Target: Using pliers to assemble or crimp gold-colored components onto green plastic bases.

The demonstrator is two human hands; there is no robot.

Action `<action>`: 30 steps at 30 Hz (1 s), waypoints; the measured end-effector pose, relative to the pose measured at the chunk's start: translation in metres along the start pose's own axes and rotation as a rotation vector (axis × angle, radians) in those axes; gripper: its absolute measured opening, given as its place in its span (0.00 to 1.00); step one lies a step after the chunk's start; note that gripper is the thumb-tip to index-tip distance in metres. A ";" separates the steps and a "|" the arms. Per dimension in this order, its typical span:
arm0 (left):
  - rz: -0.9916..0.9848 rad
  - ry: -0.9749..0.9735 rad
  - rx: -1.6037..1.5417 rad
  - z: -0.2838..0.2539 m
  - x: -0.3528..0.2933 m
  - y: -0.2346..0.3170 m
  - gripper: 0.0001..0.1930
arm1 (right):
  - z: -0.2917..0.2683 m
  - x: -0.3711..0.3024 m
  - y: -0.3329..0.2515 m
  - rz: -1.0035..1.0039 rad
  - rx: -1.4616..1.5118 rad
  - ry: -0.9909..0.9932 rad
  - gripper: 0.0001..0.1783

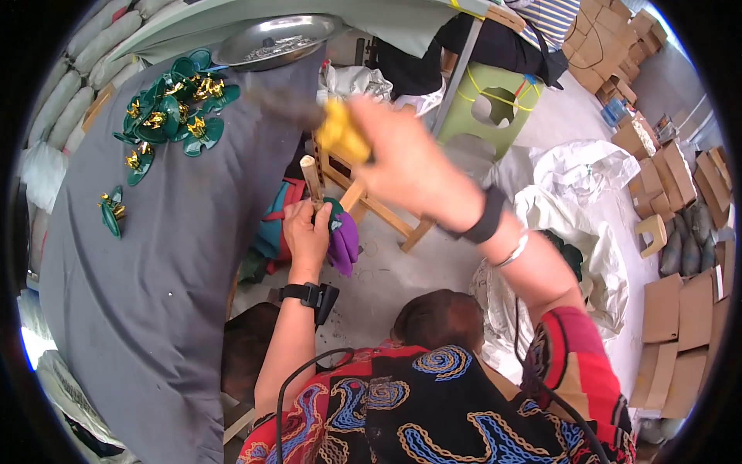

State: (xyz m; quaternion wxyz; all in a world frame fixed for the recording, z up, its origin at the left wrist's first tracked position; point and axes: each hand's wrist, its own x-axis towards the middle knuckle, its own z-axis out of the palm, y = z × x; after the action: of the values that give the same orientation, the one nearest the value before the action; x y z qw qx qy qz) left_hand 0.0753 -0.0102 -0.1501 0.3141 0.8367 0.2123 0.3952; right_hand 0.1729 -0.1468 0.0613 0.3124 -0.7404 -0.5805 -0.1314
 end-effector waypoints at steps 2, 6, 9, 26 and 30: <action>0.002 0.010 0.018 -0.002 0.001 -0.003 0.13 | -0.037 0.025 -0.009 -0.112 -0.087 0.177 0.28; 0.018 0.043 0.033 0.004 0.000 -0.007 0.14 | -0.060 0.035 -0.021 -0.151 -0.223 0.449 0.21; 0.026 0.040 0.011 0.003 0.004 0.004 0.14 | -0.004 -0.004 0.002 -0.093 -0.357 0.060 0.20; -0.111 -0.148 -0.525 0.028 0.020 0.001 0.12 | 0.114 -0.043 -0.009 0.037 0.359 0.057 0.20; -0.058 -0.410 -0.447 0.032 0.036 0.073 0.14 | 0.014 -0.053 -0.036 -0.068 0.285 0.307 0.20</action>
State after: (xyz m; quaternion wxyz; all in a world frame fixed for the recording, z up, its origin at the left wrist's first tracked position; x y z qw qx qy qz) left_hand 0.1303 -0.0521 -0.0959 0.5380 0.8027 0.0762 0.2459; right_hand 0.1208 -0.1747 0.0325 0.4941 -0.6399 -0.5636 -0.1696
